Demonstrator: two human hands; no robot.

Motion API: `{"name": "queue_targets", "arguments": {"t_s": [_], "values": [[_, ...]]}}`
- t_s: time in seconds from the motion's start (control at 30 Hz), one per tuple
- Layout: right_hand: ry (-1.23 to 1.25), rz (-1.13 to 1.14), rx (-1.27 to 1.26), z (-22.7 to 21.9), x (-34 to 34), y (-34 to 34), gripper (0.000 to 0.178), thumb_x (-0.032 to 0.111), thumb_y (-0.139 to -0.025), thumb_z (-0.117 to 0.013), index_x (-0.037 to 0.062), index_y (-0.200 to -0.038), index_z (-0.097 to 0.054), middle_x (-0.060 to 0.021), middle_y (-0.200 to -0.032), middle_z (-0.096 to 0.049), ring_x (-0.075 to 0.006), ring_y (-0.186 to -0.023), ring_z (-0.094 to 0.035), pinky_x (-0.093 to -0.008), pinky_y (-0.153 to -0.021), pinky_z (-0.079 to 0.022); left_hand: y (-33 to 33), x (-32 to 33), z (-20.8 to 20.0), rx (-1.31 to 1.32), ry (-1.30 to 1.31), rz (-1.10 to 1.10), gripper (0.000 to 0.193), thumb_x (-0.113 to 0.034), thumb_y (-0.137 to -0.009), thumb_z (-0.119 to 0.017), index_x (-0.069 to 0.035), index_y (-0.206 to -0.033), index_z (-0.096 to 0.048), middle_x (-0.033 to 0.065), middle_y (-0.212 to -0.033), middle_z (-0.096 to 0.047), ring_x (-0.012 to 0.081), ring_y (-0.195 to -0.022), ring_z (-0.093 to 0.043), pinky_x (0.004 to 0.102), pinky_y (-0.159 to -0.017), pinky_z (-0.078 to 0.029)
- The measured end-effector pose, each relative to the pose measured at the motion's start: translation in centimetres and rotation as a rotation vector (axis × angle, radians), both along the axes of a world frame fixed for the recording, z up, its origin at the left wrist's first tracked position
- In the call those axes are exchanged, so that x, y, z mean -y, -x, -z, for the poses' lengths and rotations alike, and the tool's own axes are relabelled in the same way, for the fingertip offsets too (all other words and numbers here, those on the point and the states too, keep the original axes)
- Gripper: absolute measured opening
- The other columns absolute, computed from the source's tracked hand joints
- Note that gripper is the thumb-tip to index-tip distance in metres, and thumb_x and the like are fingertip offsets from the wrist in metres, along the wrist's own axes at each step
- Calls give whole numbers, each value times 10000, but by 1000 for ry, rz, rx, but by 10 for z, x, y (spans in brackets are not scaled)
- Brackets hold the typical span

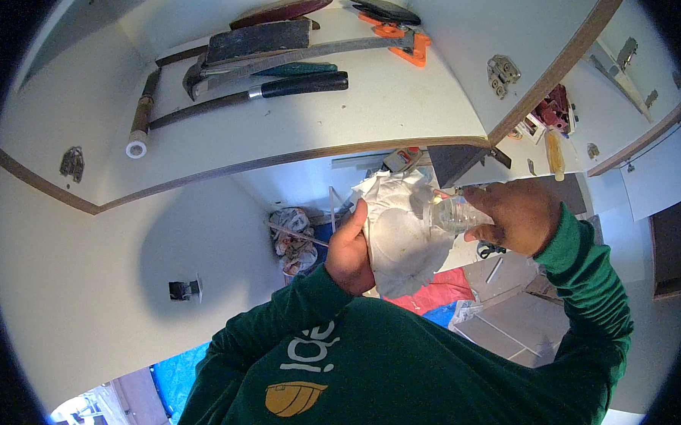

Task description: The person cleans a white cabinet shelf with a wet paper towel, then hammers a nail into the shelf edge and uses a screwdriver to tighten a screw. The person handles a hammer, screwdriver, and paper towel during the process.

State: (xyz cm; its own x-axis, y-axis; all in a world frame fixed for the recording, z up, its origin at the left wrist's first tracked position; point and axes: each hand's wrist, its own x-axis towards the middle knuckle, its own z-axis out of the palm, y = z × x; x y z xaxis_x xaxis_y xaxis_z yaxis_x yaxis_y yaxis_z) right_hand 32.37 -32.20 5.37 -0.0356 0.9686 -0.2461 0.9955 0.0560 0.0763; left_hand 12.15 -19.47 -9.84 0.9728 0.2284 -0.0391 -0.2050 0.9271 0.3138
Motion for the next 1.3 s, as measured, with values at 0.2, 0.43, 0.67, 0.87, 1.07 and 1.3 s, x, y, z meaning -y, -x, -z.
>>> {"name": "queue_targets", "arguments": {"t_s": [0.2, 0.43, 0.67, 0.87, 1.07, 1.3], "values": [[5, 15, -29, 0, 5, 3, 528, 443, -828, -659, 45, -1160, -563, -170, -801, -636, -351, -756, -650, -476, -666, -500, -1, 4, -1, 3, 10, 18, 706, -573, -1002, -201, -70, -1493, -265, 173, -1488, -382, 356, -1332, -429, 494, -1122, -324], [35, 23, -63, -3, 10, 10, 496, 432, -820, -673, 61, -1133, -569, -163, -759, -629, -361, -740, -646, -482, -653, -494, 0, 9, 1, 65, 66, 40, 680, -544, -1012, -228, -62, -1491, -249, 179, -1487, -376, 350, -1336, -427, 493, -1125, -324], [-206, 64, -257, 34, 34, 1, 593, 488, -792, -701, 37, -1155, -568, -207, -907, -656, -393, -824, -655, -472, -722, -520, -4, 14, 1, 63, 82, 52, 713, -566, -996, -270, -51, -1489, -261, 191, -1495, -364, 365, -1355, -394, 500, -1136, -292], [-524, 353, -975, 128, 69, -17, 644, 330, -787, -797, 3, -1272, -527, -138, -1125, -655, -242, -1000, -646, -348, -884, -496, -12, 16, 5, 37, 102, 33, 753, -566, -960, -344, -26, -1481, -281, 206, -1510, -340, 382, -1375, -357, 511, -1156, -240], [-952, 665, -1280, 153, 86, -86, 549, 218, -824, -756, 53, -1303, -546, -55, -1227, -589, -176, -1135, -534, -336, -993, -411, -11, 16, 15, 12, 76, -14, 707, -492, -947, -354, -13, -1466, -317, 217, -1492, -370, 385, -1365, -373, 498, -1153, -252], [-1272, 800, -1038, 140, 55, -259, 485, 158, -793, -749, 68, -1245, -598, -51, -1112, -656, -195, -1012, -603, -338, -919, -450, 15, 13, 24, -86, -42, -152, 714, -445, -897, -368, -14, -1463, -307, 226, -1489, -366, 416, -1339, -402, 547, -1130, -290]]}}
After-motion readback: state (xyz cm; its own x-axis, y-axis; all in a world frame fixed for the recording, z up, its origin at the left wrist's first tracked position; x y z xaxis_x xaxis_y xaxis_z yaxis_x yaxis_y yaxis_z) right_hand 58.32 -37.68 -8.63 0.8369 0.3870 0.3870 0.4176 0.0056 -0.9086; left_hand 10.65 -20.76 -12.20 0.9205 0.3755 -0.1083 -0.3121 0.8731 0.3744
